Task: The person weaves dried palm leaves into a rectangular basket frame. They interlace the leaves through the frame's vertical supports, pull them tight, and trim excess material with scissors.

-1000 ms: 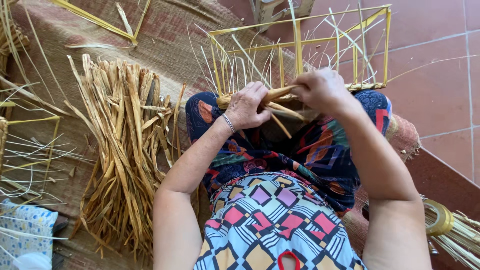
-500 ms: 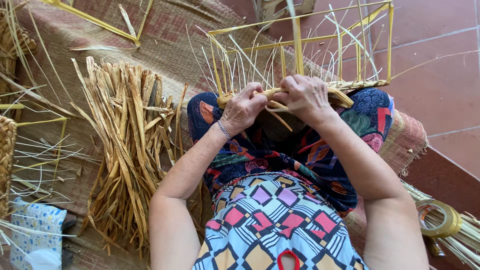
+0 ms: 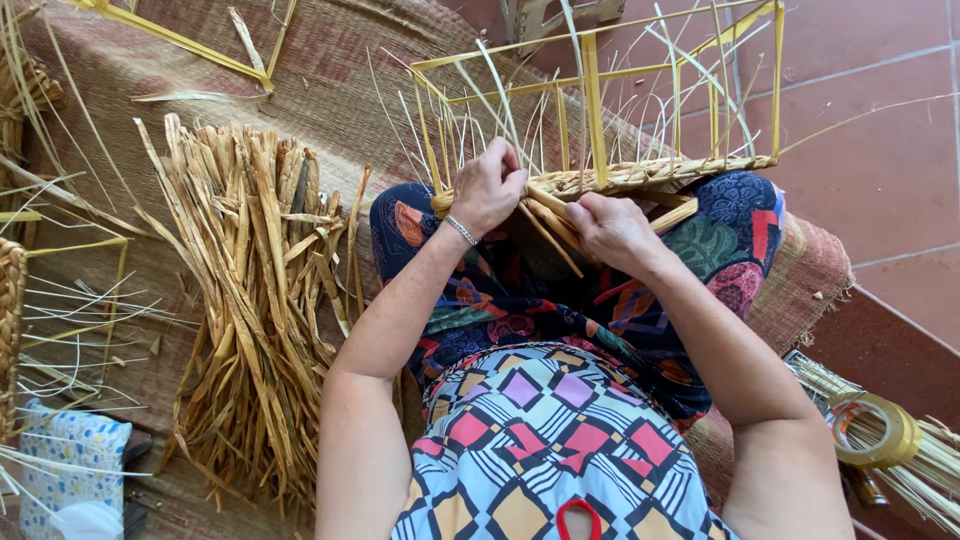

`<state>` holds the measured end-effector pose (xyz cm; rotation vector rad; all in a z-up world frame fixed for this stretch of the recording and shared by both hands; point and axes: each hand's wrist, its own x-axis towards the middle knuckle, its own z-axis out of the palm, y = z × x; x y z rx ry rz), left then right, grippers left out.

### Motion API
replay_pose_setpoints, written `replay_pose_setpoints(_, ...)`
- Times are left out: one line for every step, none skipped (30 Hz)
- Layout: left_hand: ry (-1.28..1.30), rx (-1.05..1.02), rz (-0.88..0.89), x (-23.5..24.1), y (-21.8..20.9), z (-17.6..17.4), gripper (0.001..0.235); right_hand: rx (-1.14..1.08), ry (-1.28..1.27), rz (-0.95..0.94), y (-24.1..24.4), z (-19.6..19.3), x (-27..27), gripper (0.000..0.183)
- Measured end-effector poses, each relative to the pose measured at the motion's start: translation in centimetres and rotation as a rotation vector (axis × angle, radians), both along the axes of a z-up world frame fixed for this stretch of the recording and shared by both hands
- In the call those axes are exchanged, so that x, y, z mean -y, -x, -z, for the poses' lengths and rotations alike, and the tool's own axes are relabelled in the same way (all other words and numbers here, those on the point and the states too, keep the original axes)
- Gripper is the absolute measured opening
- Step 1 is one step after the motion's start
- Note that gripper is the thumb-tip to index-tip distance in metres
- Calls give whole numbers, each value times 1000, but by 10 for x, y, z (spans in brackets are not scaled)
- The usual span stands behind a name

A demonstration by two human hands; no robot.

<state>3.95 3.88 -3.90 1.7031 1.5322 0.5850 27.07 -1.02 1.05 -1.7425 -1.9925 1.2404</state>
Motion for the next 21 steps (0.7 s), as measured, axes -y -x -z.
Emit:
replay_pose_setpoints(45, 3, 10, -6, -1, -2, 18, 80, -31, -15, -4, -3, 0, 32)
replay_pose_setpoints(91, 7, 19, -10, -2, -6, 23, 161, -61, -30, -9, -8, 0, 31)
replay_pose_setpoints(82, 32, 10, -10, -3, -10, 31, 242, -93, -46, -13, -12, -1, 30)
replay_pose_setpoints(74, 56, 0, -10, -3, -15, 39, 244, -305, -37, -16, -17, 2, 26)
replay_pose_setpoints(63, 81, -10, -10, -3, -20, 47, 244, -520, -29, -17, -23, 9, 24)
replay_pose_setpoints(25, 38, -17, -10, -6, -23, 46, 241, -735, -21, -18, -28, 14, 23)
replay_pose_setpoints(-8, -3, -23, -7, -9, -25, 46, 217, -785, -41, -17, -32, 17, 22)
replay_pose_setpoints(-41, -45, -29, -4, -12, -24, 46, 192, -836, -60, -13, -35, 19, 23)
replay_pose_setpoints(-139, -131, 24, 0, -14, -23, 36, 164, -887, -79, -8, -38, 21, 25)
replay_pose_setpoints(-238, -218, 78, 4, -17, -22, 27, 174, -861, -92, -3, -42, 22, 35)
replay_pose_setpoints(-336, -304, 135, 7, -18, -20, 19, 185, -835, -102, 3, -45, 24, 47)
replay_pose_setpoints(-284, -409, 190, 8, -20, -19, 13, 195, -810, -113, 8, -47, 26, 58)
replay_pose_setpoints(-236, -514, 242, 4, -21, -19, 8, 214, -798, -127, 11, -49, 26, 59)
replay_pose_setpoints(-186, -619, 294, 2, -23, -19, 5, 234, -786, -142, 14, -49, 27, 61)
replay_pose_setpoints(-120, -669, 334, 0, -25, -20, 4, 251, -773, -158, 15, -47, 28, 64)
replay_pose_setpoints(-53, -719, 373, -3, -27, -20, 5, 208, -742, -165, 16, -44, 29, 56)
replay_pose_setpoints(11, -766, 412, -6, -29, -20, 7, 168, -714, -171, 15, -41, 28, 49)
replay_pose_setpoints(-188, -679, 400, -6, -30, -19, 9, 128, -685, -177, 13, -37, 27, 42)
replay_pose_setpoints(-380, -585, 387, -2, -31, -17, 13, 19, -647, -128, 7, -35, 26, 36)
replay_pose_setpoints(-569, -486, 371, 1, -31, -14, 17, -90, -608, -79, 1, -33, 24, 30)
replay_pose_setpoints(-489, -385, 356, 4, -29, -14, 19, -199, -569, -28, -3, -31, 20, 24)
